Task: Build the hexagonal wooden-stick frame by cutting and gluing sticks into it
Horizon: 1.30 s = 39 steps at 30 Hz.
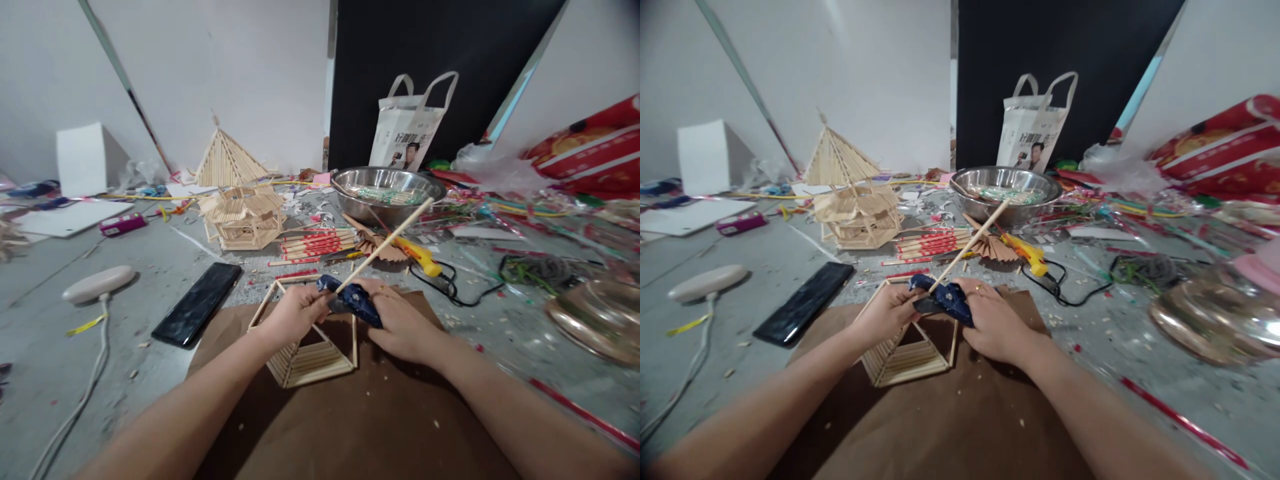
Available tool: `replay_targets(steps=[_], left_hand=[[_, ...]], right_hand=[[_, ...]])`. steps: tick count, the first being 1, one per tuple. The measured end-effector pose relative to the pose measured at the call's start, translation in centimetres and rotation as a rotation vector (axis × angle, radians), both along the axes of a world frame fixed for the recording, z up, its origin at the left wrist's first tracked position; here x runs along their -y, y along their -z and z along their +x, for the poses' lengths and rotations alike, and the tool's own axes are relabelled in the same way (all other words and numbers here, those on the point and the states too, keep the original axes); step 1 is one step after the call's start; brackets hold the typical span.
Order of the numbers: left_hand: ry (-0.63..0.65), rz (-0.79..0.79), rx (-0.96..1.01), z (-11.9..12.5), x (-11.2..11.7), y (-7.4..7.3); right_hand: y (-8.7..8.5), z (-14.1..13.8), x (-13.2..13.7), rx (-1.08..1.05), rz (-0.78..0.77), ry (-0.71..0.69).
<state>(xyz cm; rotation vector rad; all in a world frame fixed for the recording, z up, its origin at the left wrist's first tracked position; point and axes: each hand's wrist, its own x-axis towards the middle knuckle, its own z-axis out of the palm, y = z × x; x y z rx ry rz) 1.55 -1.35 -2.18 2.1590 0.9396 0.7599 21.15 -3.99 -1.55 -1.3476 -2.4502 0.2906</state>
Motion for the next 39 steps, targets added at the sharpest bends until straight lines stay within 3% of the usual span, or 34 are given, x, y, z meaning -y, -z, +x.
replay_targets(steps=[3,11,23,39], left_hand=[[0.07,-0.105,0.047,0.0,0.0,-0.2],[0.086,-0.121,0.102,0.1,0.0,-0.4],[0.203,-0.356,0.266,-0.1,0.0,-1.0],[0.203,-0.456,0.336,0.1,0.3,-1.2]], right_hand=[[-0.1,0.0,0.1,-0.002,0.011,0.008],[-0.4,-0.1,0.2,0.045,0.054,0.014],[-0.6,-0.3,0.3,0.098,0.0,0.062],[-0.6,-0.2,0.3,0.055,-0.013,0.041]])
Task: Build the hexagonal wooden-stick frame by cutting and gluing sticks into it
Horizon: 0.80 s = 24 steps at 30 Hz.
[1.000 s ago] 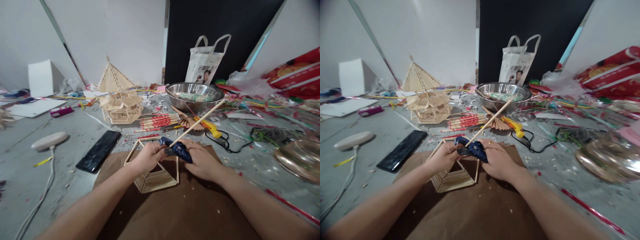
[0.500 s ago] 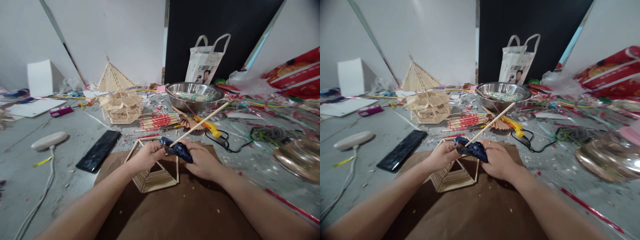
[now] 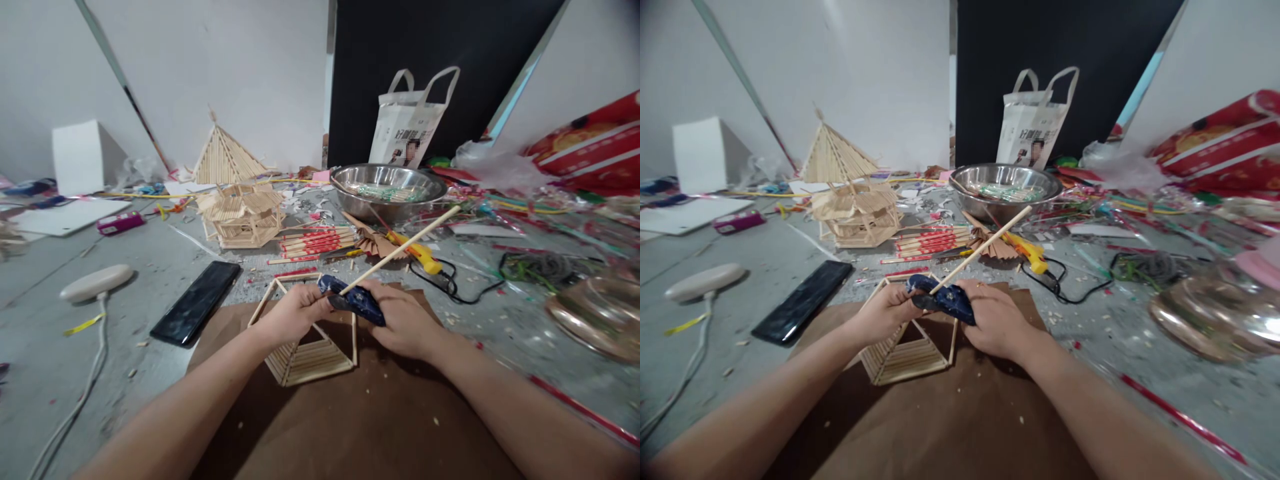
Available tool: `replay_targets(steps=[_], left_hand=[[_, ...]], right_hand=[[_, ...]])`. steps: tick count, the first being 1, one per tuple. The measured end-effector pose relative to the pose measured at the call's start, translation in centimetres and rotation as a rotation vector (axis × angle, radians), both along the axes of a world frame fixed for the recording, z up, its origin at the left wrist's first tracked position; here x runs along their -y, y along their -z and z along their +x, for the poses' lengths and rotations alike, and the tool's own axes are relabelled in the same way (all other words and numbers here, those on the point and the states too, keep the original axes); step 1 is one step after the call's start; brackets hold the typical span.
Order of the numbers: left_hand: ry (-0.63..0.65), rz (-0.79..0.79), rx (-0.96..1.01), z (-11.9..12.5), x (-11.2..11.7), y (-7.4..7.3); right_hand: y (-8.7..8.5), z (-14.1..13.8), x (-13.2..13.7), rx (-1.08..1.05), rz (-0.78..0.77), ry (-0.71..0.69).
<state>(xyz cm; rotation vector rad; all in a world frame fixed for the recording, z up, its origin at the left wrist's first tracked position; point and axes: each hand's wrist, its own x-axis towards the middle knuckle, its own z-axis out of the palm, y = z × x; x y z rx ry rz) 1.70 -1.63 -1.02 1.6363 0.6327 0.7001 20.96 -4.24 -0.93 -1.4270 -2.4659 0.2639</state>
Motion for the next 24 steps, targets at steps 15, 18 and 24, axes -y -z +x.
replay_targets(steps=[15,18,24], left_hand=[[-0.115,0.165,-0.08,0.23,0.08,0.23],[-0.196,0.261,-0.148,0.38,0.22,0.39],[-0.372,0.435,-0.3,0.61,0.44,0.6]], right_hand=[[0.33,-0.1,0.08,0.066,-0.041,0.108],[0.34,-0.23,0.08,0.084,-0.037,0.128],[0.3,-0.44,0.19,0.055,-0.029,0.167]])
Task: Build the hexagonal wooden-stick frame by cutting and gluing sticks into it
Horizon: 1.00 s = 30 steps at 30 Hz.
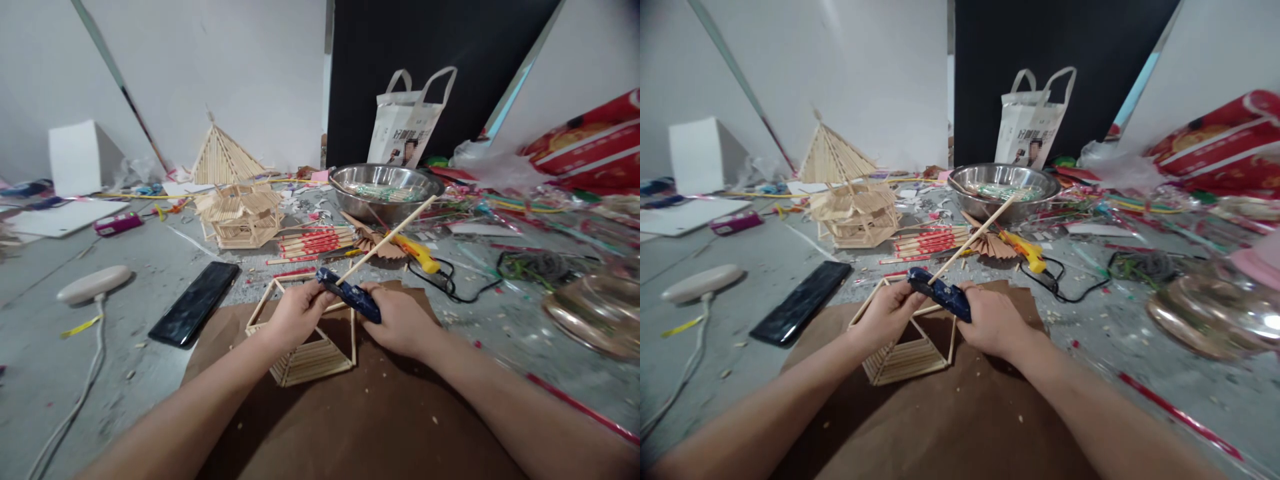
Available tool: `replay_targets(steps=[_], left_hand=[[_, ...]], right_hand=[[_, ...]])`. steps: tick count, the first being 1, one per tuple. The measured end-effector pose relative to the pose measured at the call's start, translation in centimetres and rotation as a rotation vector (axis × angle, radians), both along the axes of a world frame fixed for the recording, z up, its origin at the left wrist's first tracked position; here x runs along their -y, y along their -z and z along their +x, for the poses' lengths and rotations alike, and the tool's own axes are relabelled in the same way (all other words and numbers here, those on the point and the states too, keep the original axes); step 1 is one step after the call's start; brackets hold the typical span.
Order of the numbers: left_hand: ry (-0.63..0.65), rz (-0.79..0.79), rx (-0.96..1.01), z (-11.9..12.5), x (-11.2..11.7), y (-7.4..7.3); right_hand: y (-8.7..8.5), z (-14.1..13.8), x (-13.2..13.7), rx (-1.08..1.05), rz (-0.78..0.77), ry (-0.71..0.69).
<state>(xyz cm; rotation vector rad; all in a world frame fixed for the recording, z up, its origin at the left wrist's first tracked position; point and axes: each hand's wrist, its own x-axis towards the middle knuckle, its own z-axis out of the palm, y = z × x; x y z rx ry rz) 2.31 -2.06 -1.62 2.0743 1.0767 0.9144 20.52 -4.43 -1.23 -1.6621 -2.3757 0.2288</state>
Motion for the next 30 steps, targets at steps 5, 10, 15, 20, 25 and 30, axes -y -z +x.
replay_targets(steps=[5,10,15,20,25,30], left_hand=[[0.006,-0.015,0.054,-0.1,-0.1,0.5],[0.176,-0.181,0.228,-0.2,0.0,0.1],[0.278,-0.396,0.391,-0.1,0.4,-1.0],[0.34,-0.48,0.418,-0.1,0.2,-1.1],[0.138,-0.06,0.106,-0.3,-0.1,-0.4],[0.048,0.123,-0.009,-0.4,0.0,0.0]], right_hand=[[-0.1,0.1,0.3,-0.04,0.005,0.031],[-0.4,0.3,0.1,-0.118,0.021,-0.145],[-0.5,0.7,0.0,-0.169,-0.002,-0.205],[-0.7,1.0,0.0,-0.164,-0.025,-0.241],[-0.7,0.3,0.2,-0.202,-0.003,-0.187],[-0.2,0.3,0.1,-0.215,0.021,-0.186]])
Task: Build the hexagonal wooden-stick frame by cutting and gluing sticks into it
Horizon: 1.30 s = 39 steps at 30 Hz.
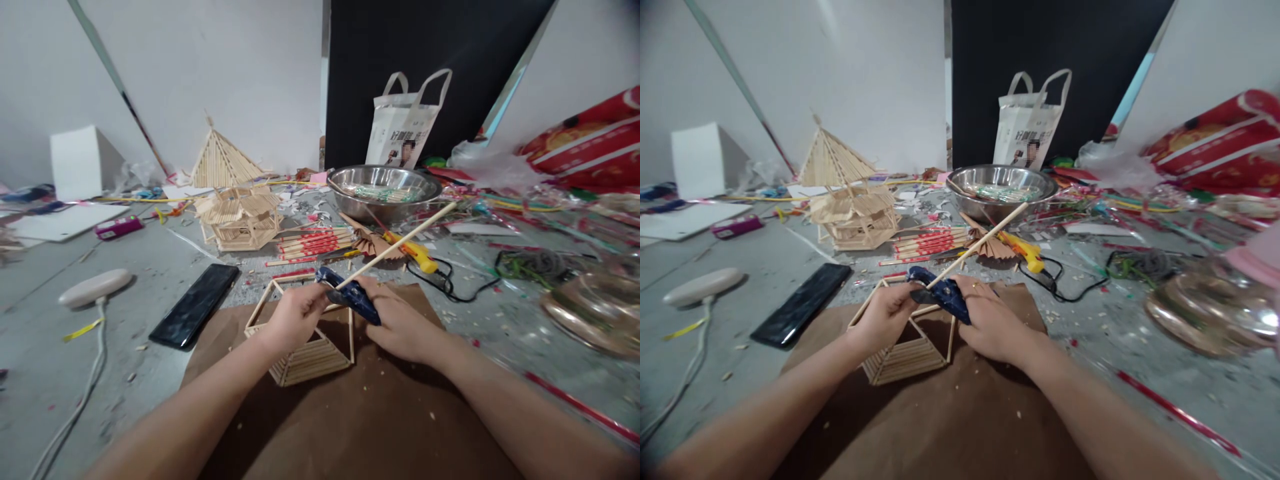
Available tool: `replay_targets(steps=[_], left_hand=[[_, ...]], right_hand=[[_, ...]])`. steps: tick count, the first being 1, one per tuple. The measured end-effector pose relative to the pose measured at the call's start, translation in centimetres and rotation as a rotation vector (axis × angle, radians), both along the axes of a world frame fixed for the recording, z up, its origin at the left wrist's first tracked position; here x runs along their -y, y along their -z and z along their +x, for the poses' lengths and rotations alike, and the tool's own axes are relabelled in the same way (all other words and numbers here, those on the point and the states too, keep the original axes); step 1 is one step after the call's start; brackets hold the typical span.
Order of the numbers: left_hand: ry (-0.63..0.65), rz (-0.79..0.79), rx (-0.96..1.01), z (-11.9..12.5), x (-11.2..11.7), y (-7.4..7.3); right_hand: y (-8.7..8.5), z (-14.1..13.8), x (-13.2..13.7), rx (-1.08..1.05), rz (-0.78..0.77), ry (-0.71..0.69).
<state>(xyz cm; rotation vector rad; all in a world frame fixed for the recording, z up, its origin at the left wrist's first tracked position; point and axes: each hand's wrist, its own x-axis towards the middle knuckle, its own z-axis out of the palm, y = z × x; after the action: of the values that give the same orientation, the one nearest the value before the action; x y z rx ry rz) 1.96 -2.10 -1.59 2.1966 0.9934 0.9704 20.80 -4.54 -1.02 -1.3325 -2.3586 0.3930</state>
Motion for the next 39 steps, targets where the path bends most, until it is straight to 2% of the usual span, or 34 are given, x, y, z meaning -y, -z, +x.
replay_targets(steps=[2,4,8,11,19,21,23,28,30,32,39], left_hand=[[0.081,-0.052,0.015,0.0,-0.1,0.1],[0.11,-0.029,-0.012,-0.1,-0.3,0.4],[-0.053,0.238,-0.108,-0.1,-0.4,1.1],[-0.141,0.344,-0.158,-0.1,-0.4,1.5],[-0.127,0.565,-0.229,-0.6,-0.6,1.7],[-0.119,0.504,-0.188,-0.5,-0.6,1.8],[-0.069,0.345,-0.102,-0.4,-0.6,1.8],[0.144,-0.309,0.158,0.1,-0.8,1.4],[0.222,-0.479,0.214,0.1,-0.8,1.0],[0.282,-0.524,0.227,0.1,-0.7,0.6],[0.312,-0.595,0.307,0.3,-0.3,-0.2]], right_hand=[[0.1,0.3,-0.2,0.027,-0.004,-0.022],[0.3,0.6,-0.4,0.061,-0.004,-0.047],[0.4,0.5,-0.6,0.106,-0.01,-0.053],[0.5,0.2,-0.5,0.122,-0.004,-0.032],[0.3,0.0,-0.2,0.133,-0.009,-0.051],[0.3,0.0,-0.2,0.129,-0.007,-0.049],[0.4,0.1,-0.3,0.124,-0.003,-0.039],[0.4,0.1,-0.5,0.095,0.038,-0.073],[0.4,0.1,-0.5,0.09,0.045,-0.059],[0.3,0.1,-0.5,0.094,0.048,-0.038],[0.4,0.0,-0.6,0.066,0.084,-0.044]])
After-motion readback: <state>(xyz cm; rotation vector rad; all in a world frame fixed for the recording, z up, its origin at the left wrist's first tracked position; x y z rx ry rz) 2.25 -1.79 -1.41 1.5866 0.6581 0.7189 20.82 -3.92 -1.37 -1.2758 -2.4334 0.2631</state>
